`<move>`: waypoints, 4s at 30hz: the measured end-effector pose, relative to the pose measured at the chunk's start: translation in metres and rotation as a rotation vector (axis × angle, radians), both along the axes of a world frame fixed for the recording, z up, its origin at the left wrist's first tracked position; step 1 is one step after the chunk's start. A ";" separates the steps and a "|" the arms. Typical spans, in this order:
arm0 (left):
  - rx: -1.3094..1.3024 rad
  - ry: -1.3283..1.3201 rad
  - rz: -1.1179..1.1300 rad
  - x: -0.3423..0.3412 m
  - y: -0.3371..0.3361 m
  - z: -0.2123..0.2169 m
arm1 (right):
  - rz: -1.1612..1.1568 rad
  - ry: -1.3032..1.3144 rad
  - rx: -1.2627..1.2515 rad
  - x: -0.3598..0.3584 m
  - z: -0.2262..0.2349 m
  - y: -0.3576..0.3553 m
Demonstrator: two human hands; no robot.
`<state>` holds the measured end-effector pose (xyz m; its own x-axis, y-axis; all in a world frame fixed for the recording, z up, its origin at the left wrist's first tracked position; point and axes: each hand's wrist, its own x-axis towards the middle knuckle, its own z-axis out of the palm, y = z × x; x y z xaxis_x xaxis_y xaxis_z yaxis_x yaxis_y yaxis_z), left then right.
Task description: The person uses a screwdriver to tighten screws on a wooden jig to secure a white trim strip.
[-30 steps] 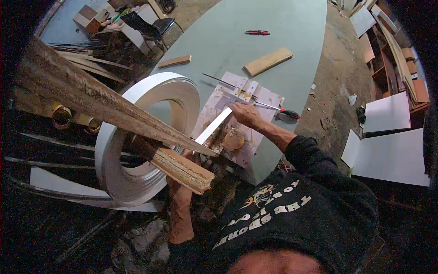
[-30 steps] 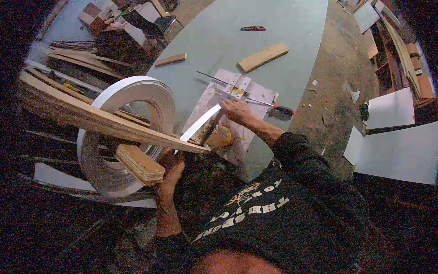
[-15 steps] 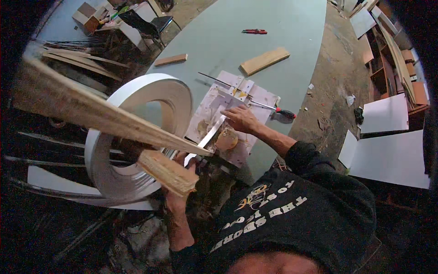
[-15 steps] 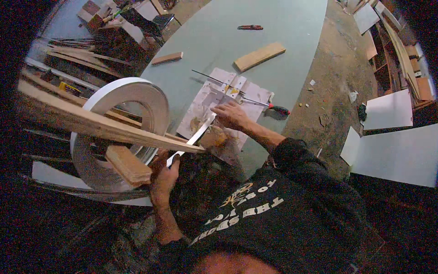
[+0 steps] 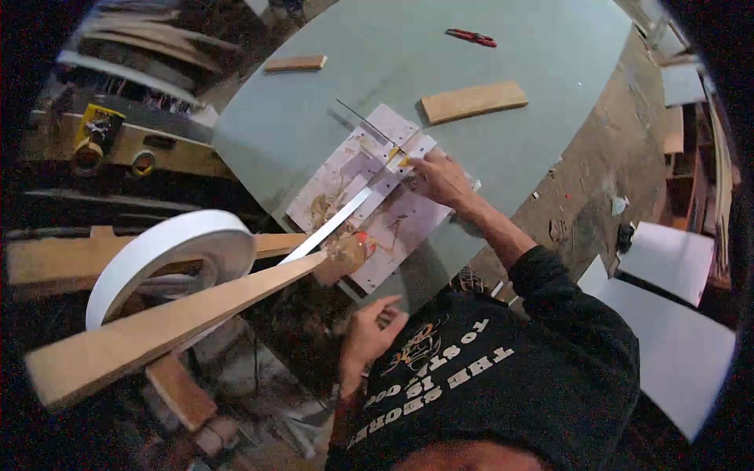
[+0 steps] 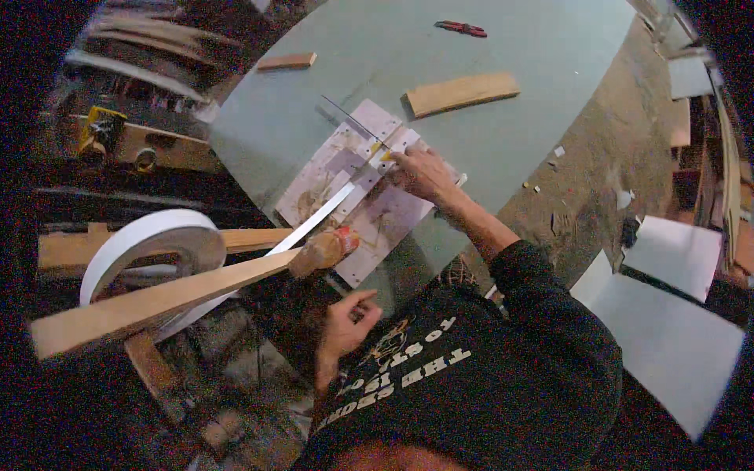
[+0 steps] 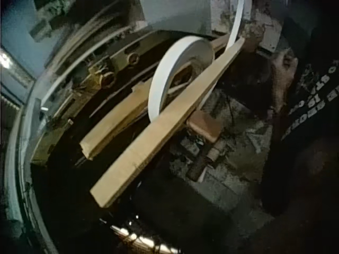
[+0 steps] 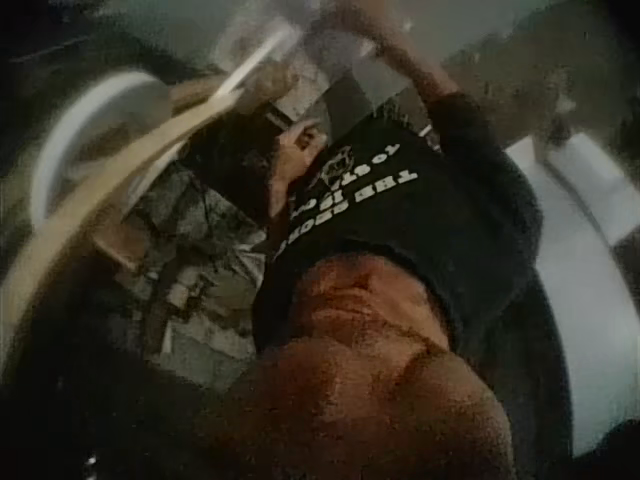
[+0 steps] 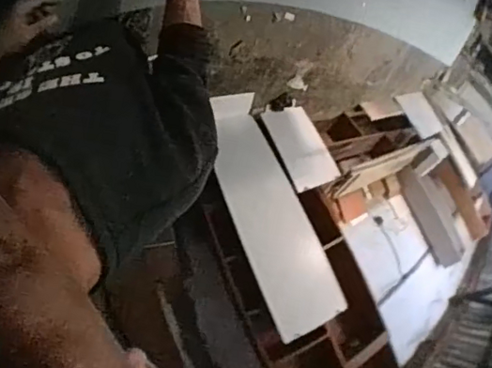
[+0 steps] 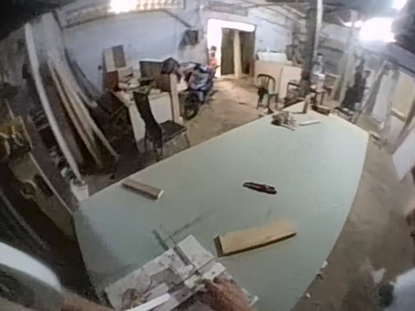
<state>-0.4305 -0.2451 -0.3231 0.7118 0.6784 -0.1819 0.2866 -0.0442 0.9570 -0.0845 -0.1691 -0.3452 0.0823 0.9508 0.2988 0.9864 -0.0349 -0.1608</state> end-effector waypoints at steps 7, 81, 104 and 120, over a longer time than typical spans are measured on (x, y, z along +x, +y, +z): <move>-0.026 -0.269 0.283 0.052 0.013 -0.134 | -0.071 -0.064 -0.186 -0.044 -0.009 0.011; -0.390 -0.177 1.171 0.188 0.134 -0.055 | 0.100 0.402 -0.636 0.039 0.030 0.031; -0.296 -0.374 1.199 0.191 0.133 -0.042 | 0.162 0.264 -0.497 0.030 0.018 0.028; -0.371 -0.268 0.956 0.176 0.134 -0.031 | 0.095 0.312 -0.589 0.033 0.022 0.030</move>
<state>-0.2542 -0.1110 -0.3545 -0.0405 0.9117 -0.4089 -0.1747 0.3964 0.9013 -0.0518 -0.1387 -0.3235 -0.0114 0.9552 -0.2958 0.9000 -0.1191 -0.4193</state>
